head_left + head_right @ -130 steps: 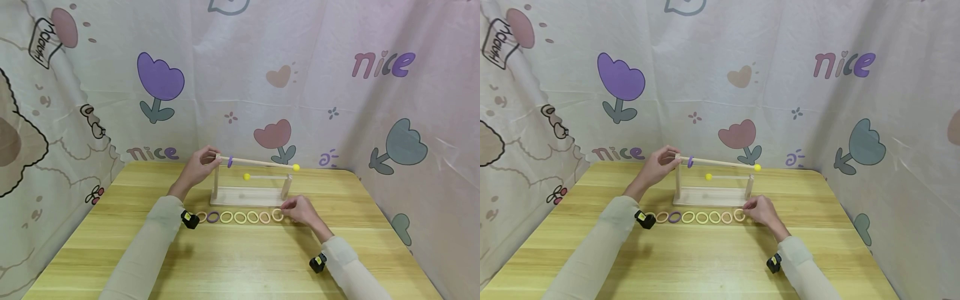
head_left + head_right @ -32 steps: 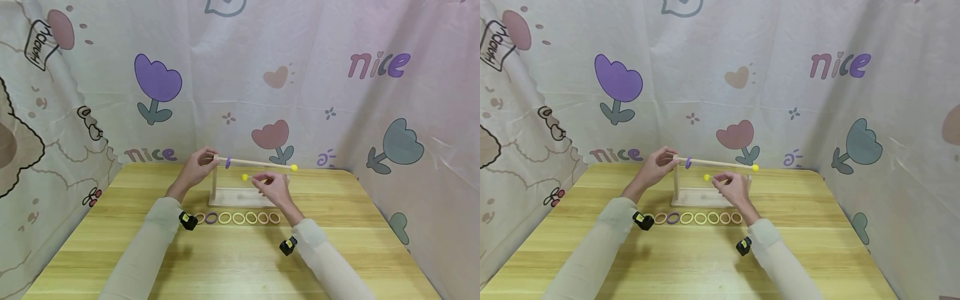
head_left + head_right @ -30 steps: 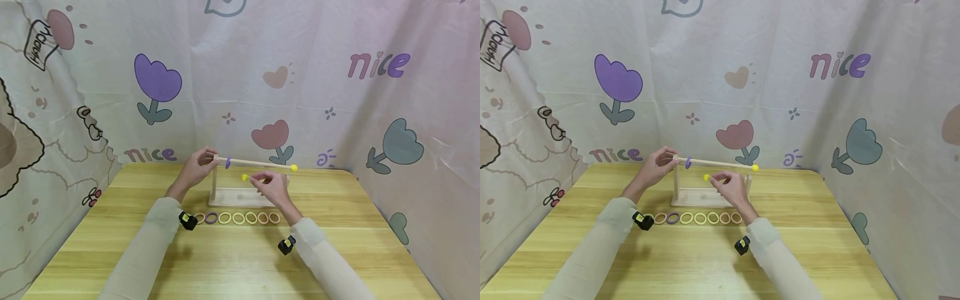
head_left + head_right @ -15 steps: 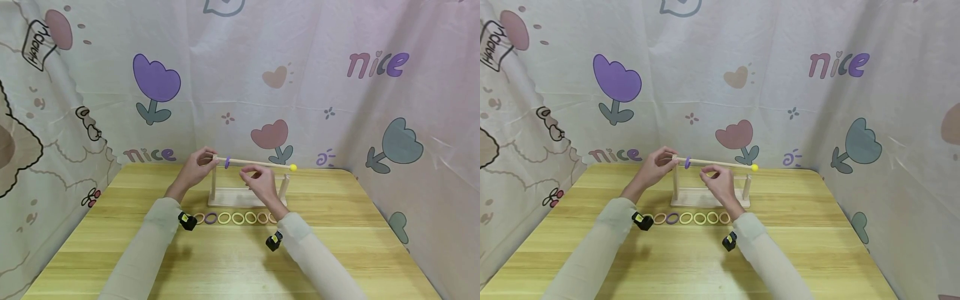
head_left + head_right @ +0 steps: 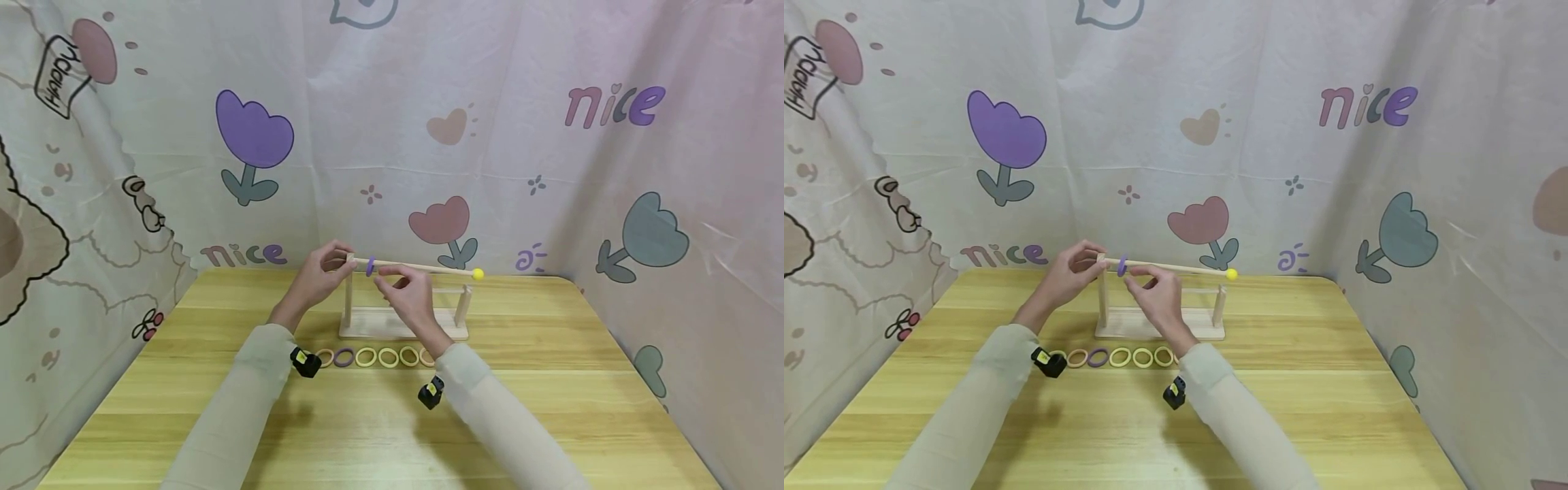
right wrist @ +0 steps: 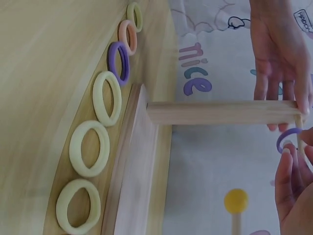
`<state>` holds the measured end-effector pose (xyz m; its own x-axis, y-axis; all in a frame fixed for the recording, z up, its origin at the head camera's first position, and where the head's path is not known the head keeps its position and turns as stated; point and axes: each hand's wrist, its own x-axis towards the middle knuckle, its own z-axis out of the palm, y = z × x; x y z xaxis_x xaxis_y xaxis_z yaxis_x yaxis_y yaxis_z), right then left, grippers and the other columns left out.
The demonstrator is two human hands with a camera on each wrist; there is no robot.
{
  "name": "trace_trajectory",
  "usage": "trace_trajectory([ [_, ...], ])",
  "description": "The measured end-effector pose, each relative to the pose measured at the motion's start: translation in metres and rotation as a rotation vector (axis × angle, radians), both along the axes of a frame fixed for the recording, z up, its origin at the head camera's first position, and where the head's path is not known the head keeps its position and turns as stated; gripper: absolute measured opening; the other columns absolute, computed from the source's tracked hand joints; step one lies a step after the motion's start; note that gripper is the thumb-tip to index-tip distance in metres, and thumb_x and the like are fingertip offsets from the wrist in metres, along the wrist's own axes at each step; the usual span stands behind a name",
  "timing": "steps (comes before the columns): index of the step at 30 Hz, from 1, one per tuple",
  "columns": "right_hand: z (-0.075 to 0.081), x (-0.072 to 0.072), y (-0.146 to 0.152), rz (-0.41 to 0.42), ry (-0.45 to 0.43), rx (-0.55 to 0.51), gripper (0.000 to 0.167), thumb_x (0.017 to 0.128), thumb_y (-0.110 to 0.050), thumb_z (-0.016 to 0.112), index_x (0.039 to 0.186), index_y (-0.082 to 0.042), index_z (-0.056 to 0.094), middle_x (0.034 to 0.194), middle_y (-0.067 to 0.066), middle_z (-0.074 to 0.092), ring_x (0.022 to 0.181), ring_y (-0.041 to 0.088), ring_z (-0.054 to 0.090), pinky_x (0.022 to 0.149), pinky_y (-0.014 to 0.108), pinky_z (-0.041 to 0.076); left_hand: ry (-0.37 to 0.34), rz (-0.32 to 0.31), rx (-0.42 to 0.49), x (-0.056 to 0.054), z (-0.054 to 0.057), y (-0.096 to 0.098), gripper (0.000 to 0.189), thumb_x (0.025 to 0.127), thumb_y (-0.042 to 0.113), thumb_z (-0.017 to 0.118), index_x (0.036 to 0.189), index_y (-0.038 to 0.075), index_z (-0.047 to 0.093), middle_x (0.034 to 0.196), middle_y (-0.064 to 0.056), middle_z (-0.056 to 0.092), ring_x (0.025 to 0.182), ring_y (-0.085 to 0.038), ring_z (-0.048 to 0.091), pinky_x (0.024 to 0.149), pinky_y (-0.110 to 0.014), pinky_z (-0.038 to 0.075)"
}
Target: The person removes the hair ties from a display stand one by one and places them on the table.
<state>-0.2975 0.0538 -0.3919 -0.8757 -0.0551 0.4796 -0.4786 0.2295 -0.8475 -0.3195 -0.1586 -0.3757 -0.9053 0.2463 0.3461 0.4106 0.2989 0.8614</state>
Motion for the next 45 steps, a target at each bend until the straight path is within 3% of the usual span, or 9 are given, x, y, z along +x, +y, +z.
trace_trajectory([
  [4,-0.001,-0.001,-0.006,-0.021,0.0,-0.013,0.015,0.088,-0.01,0.081,0.1,-0.001,0.081,0.095,0.018,0.08,0.049,0.024,0.066,0.044,0.017,0.048,0.004,-0.001,0.003,-0.001,-0.001,-0.001,0.03,0.102,0.018,0.065,0.126,0.002,0.059,0.129,-0.023,0.066,0.128,-0.041,0.064,0.11,-0.056,0.051],
  [10,-0.004,-0.004,-0.014,-0.041,-0.006,-0.035,0.014,0.088,-0.01,0.081,0.099,-0.002,0.081,0.093,0.018,0.08,0.046,0.019,0.064,0.042,0.018,0.048,0.012,0.001,0.001,-0.001,-0.001,0.0,0.032,0.102,0.018,0.065,0.128,0.0,0.059,0.13,-0.024,0.066,0.128,-0.042,0.064,0.11,-0.057,0.051],
  [16,-0.006,-0.004,-0.023,-0.062,0.003,-0.056,0.014,0.087,-0.01,0.081,0.098,-0.003,0.082,0.09,0.019,0.08,0.051,0.04,0.067,0.041,0.017,0.047,0.017,0.005,-0.003,0.0,-0.001,-0.001,0.03,0.102,0.018,0.064,0.127,0.002,0.059,0.13,-0.023,0.066,0.128,-0.042,0.064,0.11,-0.057,0.051],
  [18,-0.006,-0.003,-0.026,-0.084,0.013,-0.064,0.014,0.086,-0.011,0.082,0.097,-0.003,0.082,0.087,0.019,0.079,0.048,0.037,0.067,0.04,0.017,0.046,0.018,0.004,-0.002,0.001,-0.001,0.0,0.029,0.102,0.018,0.065,0.127,0.003,0.06,0.129,-0.023,0.067,0.128,-0.042,0.064,0.11,-0.056,0.051],
  [23,-0.005,-0.002,-0.033,-0.182,0.055,-0.063,0.013,0.083,-0.014,0.085,0.091,-0.005,0.083,0.076,0.016,0.078,0.039,0.003,0.056,0.038,0.015,0.041,0.013,0.001,0.001,0.0,0.0,-0.001,0.028,0.102,0.018,0.065,0.126,0.004,0.06,0.129,-0.023,0.067,0.128,-0.041,0.064,0.11,-0.056,0.051],
  [26,-0.005,-0.002,-0.035,-0.236,0.076,-0.051,0.011,0.082,-0.014,0.085,0.088,-0.006,0.083,0.074,0.013,0.078,0.041,-0.006,0.049,0.039,0.014,0.039,0.012,0.001,0.001,0.0,0.0,-0.001,0.028,0.102,0.018,0.066,0.125,0.004,0.06,0.129,-0.023,0.067,0.128,-0.042,0.063,0.111,-0.056,0.05],
  [31,-0.005,-0.003,-0.036,-0.292,0.099,-0.036,0.007,0.082,-0.011,0.083,0.085,-0.005,0.083,0.076,0.011,0.079,0.043,-0.006,0.045,0.041,0.013,0.037,0.007,0.008,0.004,0.0,0.0,0.0,0.028,0.101,0.018,0.066,0.126,0.005,0.06,0.129,-0.022,0.067,0.128,-0.041,0.064,0.111,-0.055,0.051],
  [45,-0.005,0.0,-0.024,-0.314,0.136,-0.05,0.006,0.084,-0.01,0.08,0.089,-0.006,0.083,0.078,0.011,0.079,0.041,-0.005,0.044,0.039,0.013,0.035,0.008,0.008,0.002,-0.001,0.0,0.0,0.032,0.101,0.018,0.067,0.127,0.002,0.06,0.128,-0.023,0.067,0.128,-0.041,0.064,0.111,-0.056,0.051],
])
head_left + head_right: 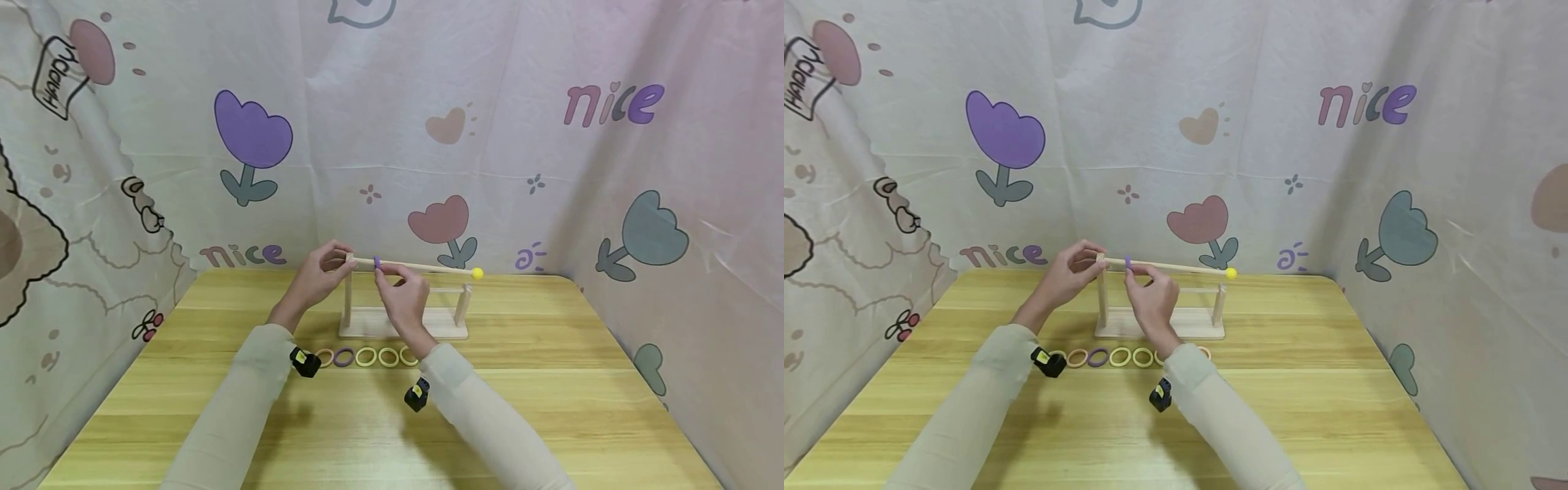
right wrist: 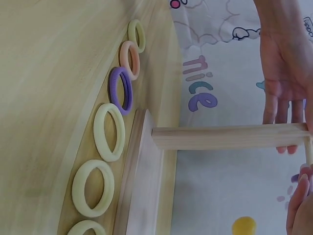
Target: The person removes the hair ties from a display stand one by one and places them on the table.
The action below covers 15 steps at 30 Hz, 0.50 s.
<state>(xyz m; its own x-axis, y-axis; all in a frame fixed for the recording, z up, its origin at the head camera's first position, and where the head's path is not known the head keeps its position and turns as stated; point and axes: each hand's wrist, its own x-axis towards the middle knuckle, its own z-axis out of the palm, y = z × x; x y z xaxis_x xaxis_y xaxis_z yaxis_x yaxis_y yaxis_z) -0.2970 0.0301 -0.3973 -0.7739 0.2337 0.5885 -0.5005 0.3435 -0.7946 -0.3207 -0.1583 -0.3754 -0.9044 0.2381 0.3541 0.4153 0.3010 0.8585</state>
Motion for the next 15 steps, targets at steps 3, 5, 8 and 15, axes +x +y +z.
trace_trajectory([
  [3,-0.001,0.001,0.005,-0.01,0.011,-0.008,0.006,0.084,-0.009,0.081,0.088,-0.006,0.083,0.077,0.011,0.079,0.042,0.0,0.044,0.04,0.013,0.034,-0.005,0.006,0.001,0.0,0.0,0.0,0.031,0.1,0.019,0.068,0.126,0.004,0.061,0.129,-0.022,0.067,0.128,-0.041,0.064,0.11,-0.056,0.051],
  [5,-0.001,0.002,0.008,-0.017,0.02,-0.01,0.005,0.083,-0.009,0.081,0.087,-0.006,0.083,0.078,0.011,0.079,0.044,0.002,0.044,0.042,0.013,0.033,-0.001,0.004,0.001,0.0,0.0,0.0,0.03,0.101,0.019,0.068,0.126,0.004,0.061,0.128,-0.023,0.067,0.128,-0.042,0.064,0.11,-0.056,0.051],
  [8,-0.001,0.003,0.013,-0.026,0.026,-0.01,0.005,0.083,-0.009,0.081,0.087,-0.006,0.082,0.078,0.011,0.079,0.044,0.002,0.043,0.042,0.013,0.032,0.005,0.0,0.002,0.0,-0.001,0.001,0.029,0.101,0.019,0.067,0.125,0.004,0.061,0.127,-0.023,0.067,0.127,-0.043,0.064,0.11,-0.056,0.051],
  [15,-0.004,0.002,0.026,-0.029,-0.007,-0.027,0.006,0.084,-0.01,0.082,0.088,-0.006,0.082,0.079,0.012,0.079,0.043,-0.003,0.041,0.042,0.013,0.032,-0.003,0.009,-0.006,0.001,-0.001,0.001,0.027,0.101,0.021,0.067,0.124,0.007,0.062,0.127,-0.022,0.067,0.127,-0.041,0.064,0.109,-0.056,0.052],
])
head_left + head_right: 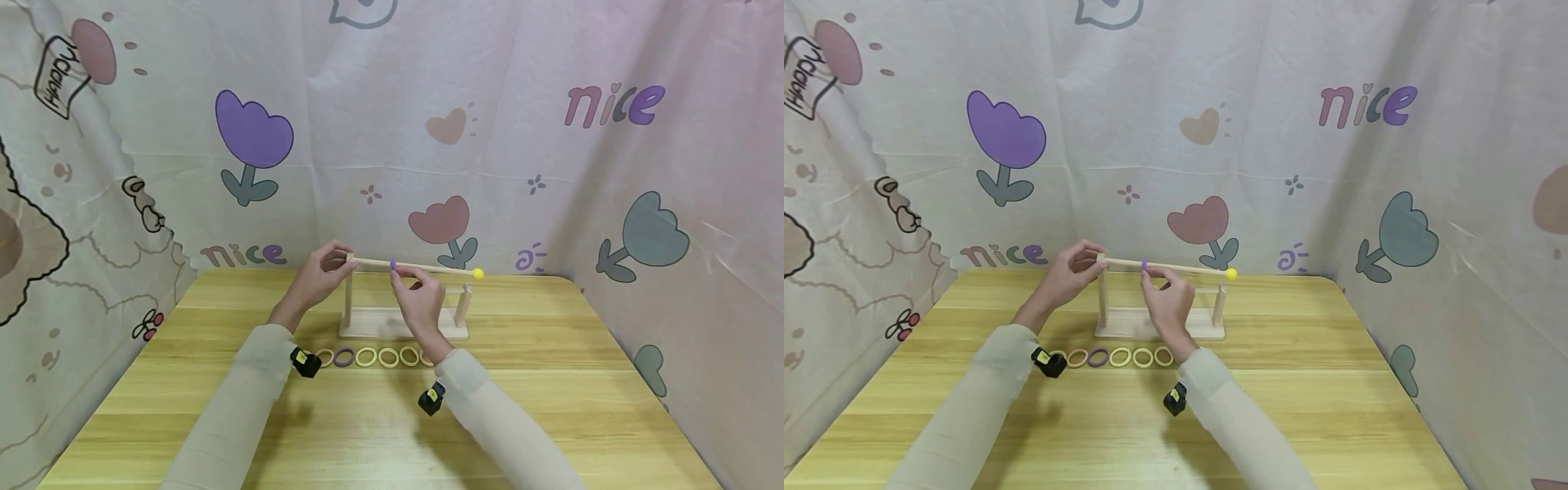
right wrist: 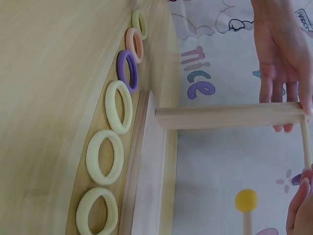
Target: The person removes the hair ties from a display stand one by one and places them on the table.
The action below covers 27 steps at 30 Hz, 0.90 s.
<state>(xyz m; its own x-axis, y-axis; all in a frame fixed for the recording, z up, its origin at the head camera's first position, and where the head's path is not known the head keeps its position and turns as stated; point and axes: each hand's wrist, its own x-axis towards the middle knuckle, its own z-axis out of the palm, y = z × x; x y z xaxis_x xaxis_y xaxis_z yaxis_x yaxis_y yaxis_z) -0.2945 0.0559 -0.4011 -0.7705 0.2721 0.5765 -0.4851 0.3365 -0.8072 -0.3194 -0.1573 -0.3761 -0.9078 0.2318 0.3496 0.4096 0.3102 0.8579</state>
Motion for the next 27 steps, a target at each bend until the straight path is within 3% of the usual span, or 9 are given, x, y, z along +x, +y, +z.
trace_trajectory([
  [27,-0.008,-0.001,0.046,-0.043,0.008,-0.008,0.005,0.085,-0.008,0.081,0.088,-0.004,0.081,0.082,0.014,0.079,0.048,0.0,0.049,0.047,0.009,0.038,-0.02,0.007,0.001,0.001,0.0,-0.001,0.028,0.101,0.023,0.067,0.124,0.008,0.061,0.129,-0.02,0.067,0.128,-0.039,0.064,0.111,-0.055,0.051],
])
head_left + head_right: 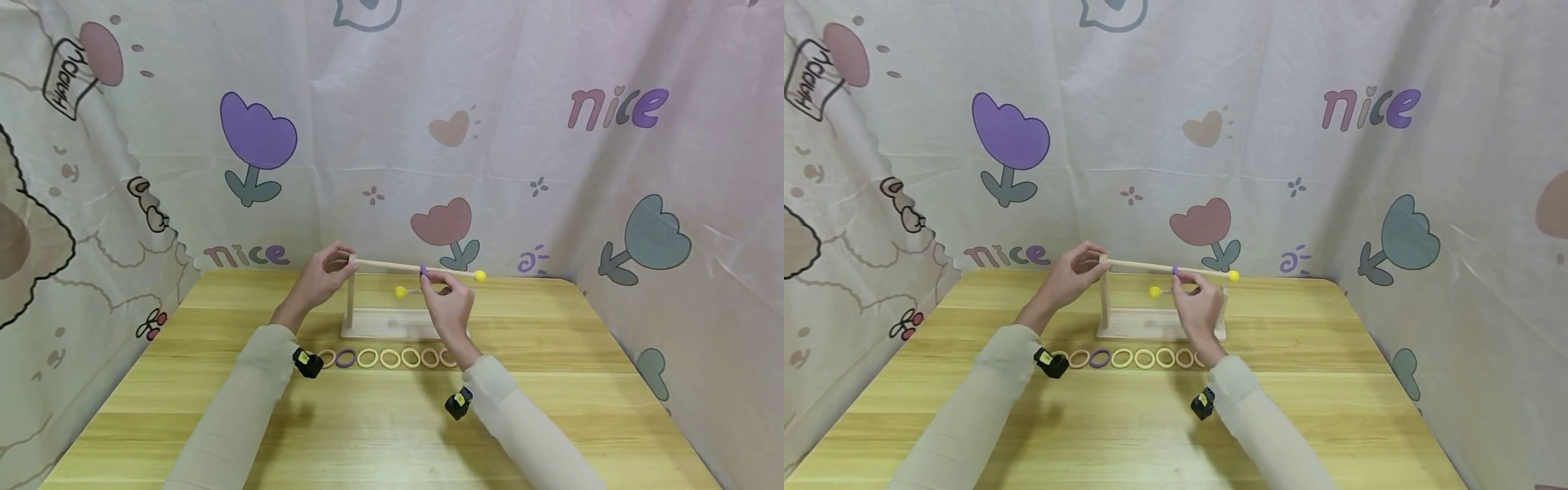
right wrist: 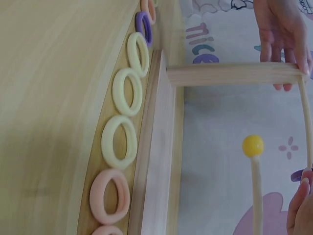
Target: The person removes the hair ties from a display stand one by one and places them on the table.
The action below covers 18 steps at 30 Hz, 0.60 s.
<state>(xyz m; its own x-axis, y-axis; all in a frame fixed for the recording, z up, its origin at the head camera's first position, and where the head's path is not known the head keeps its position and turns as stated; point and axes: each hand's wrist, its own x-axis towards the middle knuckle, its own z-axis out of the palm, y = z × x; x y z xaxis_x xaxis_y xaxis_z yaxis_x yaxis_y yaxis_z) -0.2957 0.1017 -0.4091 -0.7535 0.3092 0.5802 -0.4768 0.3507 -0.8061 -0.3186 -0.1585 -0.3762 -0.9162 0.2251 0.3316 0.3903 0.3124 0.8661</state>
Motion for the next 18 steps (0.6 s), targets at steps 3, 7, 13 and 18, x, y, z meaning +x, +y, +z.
trace_trajectory([
  [3,-0.001,0.0,0.006,-0.003,-0.006,-0.007,0.005,0.085,-0.008,0.081,0.089,-0.005,0.082,0.083,0.015,0.079,0.048,-0.002,0.049,0.047,0.009,0.038,-0.006,0.003,-0.001,0.0,0.0,0.0,0.028,0.101,0.024,0.067,0.124,0.008,0.062,0.129,-0.02,0.067,0.128,-0.039,0.064,0.111,-0.055,0.051],
  [7,-0.002,0.0,0.013,-0.012,-0.016,-0.023,0.005,0.085,-0.008,0.082,0.089,-0.005,0.082,0.083,0.017,0.079,0.046,-0.005,0.048,0.045,0.008,0.038,-0.016,0.01,-0.005,0.001,0.001,0.001,0.027,0.101,0.024,0.067,0.123,0.01,0.062,0.129,-0.019,0.067,0.129,-0.039,0.063,0.111,-0.054,0.051],
  [13,-0.003,-0.001,0.023,-0.024,-0.002,-0.039,0.004,0.084,-0.008,0.083,0.088,-0.005,0.082,0.084,0.019,0.079,0.046,-0.006,0.049,0.045,0.007,0.037,-0.012,0.007,-0.005,0.002,0.001,0.001,0.027,0.101,0.024,0.067,0.123,0.009,0.061,0.13,-0.02,0.067,0.13,-0.039,0.063,0.111,-0.054,0.051],
  [18,-0.002,-0.001,0.029,-0.032,0.004,-0.035,0.005,0.084,-0.008,0.083,0.088,-0.004,0.082,0.087,0.019,0.079,0.047,-0.007,0.05,0.046,0.007,0.039,0.0,0.004,-0.005,0.001,0.001,0.001,0.026,0.101,0.023,0.067,0.123,0.009,0.062,0.129,-0.02,0.067,0.128,-0.039,0.064,0.111,-0.054,0.051],
])
